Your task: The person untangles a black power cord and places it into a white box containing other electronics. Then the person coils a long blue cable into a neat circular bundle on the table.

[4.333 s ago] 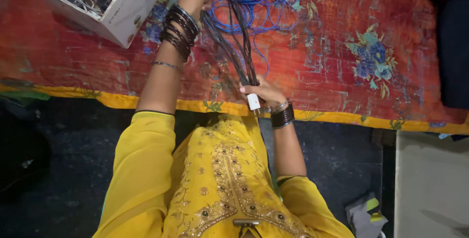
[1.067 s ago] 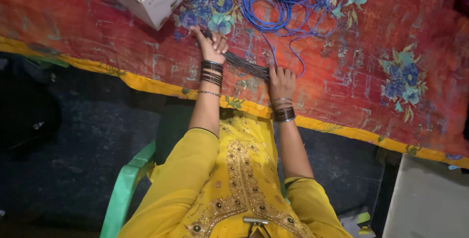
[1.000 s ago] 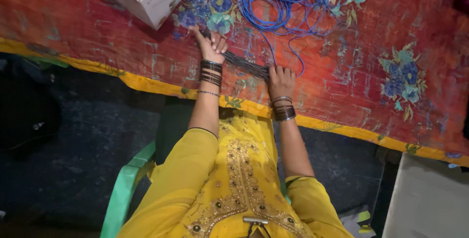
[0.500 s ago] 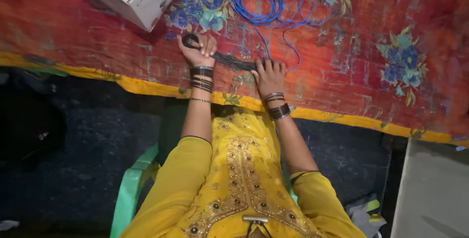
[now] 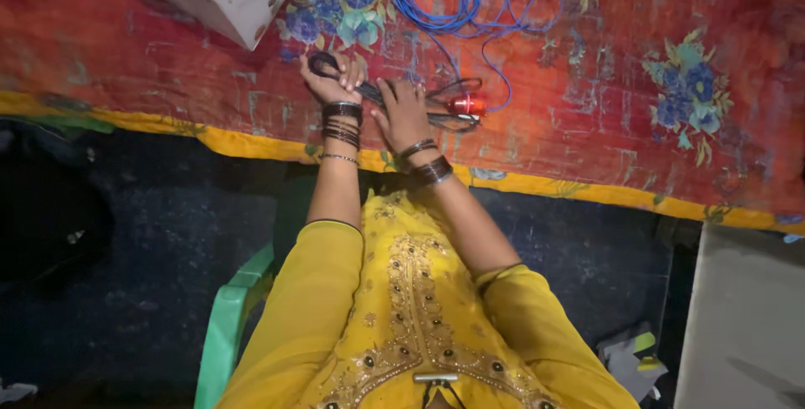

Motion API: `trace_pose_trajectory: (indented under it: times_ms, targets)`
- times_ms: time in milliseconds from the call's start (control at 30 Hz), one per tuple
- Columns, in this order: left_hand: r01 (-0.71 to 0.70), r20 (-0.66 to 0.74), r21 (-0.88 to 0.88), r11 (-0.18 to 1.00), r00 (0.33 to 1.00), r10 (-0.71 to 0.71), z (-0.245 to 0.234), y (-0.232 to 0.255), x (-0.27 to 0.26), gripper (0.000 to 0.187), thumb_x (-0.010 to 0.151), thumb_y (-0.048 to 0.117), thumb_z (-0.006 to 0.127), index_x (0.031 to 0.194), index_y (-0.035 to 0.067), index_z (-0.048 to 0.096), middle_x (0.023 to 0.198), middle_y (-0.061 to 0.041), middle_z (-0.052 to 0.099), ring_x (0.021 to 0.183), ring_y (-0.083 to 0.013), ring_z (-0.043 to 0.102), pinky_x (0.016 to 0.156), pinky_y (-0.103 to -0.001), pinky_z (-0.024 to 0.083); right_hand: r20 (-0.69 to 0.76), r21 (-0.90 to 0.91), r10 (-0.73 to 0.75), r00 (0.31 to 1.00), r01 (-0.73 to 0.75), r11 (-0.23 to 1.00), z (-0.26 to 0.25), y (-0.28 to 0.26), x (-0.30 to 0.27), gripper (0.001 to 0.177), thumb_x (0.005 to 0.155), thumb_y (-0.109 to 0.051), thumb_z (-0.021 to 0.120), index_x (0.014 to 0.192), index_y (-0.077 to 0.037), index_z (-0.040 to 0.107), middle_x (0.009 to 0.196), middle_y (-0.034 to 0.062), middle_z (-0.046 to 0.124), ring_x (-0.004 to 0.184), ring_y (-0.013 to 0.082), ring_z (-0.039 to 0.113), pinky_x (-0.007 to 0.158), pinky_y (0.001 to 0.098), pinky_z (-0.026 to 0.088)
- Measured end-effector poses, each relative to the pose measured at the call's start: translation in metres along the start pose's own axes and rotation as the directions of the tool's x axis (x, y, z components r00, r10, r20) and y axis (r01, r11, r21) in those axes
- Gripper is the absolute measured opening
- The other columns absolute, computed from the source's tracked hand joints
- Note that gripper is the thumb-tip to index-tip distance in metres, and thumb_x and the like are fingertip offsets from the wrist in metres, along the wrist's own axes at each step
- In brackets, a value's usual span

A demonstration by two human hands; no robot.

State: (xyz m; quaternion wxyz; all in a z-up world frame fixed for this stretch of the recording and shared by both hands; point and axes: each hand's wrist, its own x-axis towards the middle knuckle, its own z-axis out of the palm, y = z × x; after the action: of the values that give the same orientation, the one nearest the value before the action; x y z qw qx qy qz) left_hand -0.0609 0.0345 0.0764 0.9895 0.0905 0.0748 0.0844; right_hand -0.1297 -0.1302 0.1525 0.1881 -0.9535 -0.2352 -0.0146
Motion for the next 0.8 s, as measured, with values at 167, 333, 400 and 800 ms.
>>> trace_pose_trajectory:
  times_ms: [167, 333, 400, 800]
  targets:
    - [0.008, -0.009, 0.010, 1.000, 1.000, -0.008, 0.002, 0.000, -0.002, 0.080, 0.094, 0.073, 0.031, 0.055, 0.005, 0.044, 0.042, -0.004, 0.033, 0.033, -0.0188, 0.029, 0.040, -0.033, 0.025, -0.124, -0.129, -0.061, 0.990, 0.044, 0.991, 0.034, 0.013, -0.007, 0.062, 0.099, -0.037, 0.062, 0.150, -0.005, 0.045, 0.149, 0.0170, 0.048, 0.141, 0.0355, 0.042, 0.119, 0.0565, 0.026]
    - [0.009, 0.071, 0.022, 1.000, 0.997, -0.011, -0.002, 0.002, -0.004, 0.081, 0.095, 0.075, 0.031, 0.059, 0.004, 0.048, 0.044, -0.005, 0.034, 0.034, -0.0188, 0.030, 0.041, -0.032, 0.025, -0.164, -0.109, -0.075, 0.984, 0.058, 0.992, 0.051, 0.025, -0.009, 0.060, 0.100, -0.035, 0.061, 0.151, -0.007, 0.044, 0.151, 0.0134, 0.048, 0.144, 0.0321, 0.041, 0.120, 0.0545, 0.026]
    - [0.012, 0.081, 0.022, 1.000, 0.997, -0.014, -0.002, 0.002, -0.003, 0.083, 0.093, 0.076, 0.031, 0.059, 0.003, 0.049, 0.045, -0.005, 0.035, 0.035, -0.0194, 0.031, 0.042, -0.033, 0.025, -0.159, -0.083, -0.066, 0.985, 0.053, 0.995, 0.054, 0.028, -0.008, 0.057, 0.100, -0.030, 0.061, 0.150, -0.008, 0.046, 0.151, 0.0121, 0.050, 0.145, 0.0311, 0.042, 0.120, 0.0530, 0.027]
    - [0.012, 0.027, 0.189, 0.982, 0.999, -0.018, 0.007, -0.014, -0.022, 0.086, 0.092, 0.085, 0.038, 0.086, 0.003, 0.063, 0.070, -0.009, 0.058, 0.061, -0.0240, 0.057, 0.058, -0.041, 0.051, -0.269, 0.113, -0.024, 0.963, 0.056, 0.992, 0.063, 0.036, -0.009, 0.033, 0.100, -0.022, 0.061, 0.128, -0.005, 0.058, 0.133, 0.0149, 0.059, 0.131, 0.0335, 0.052, 0.112, 0.0496, 0.034]
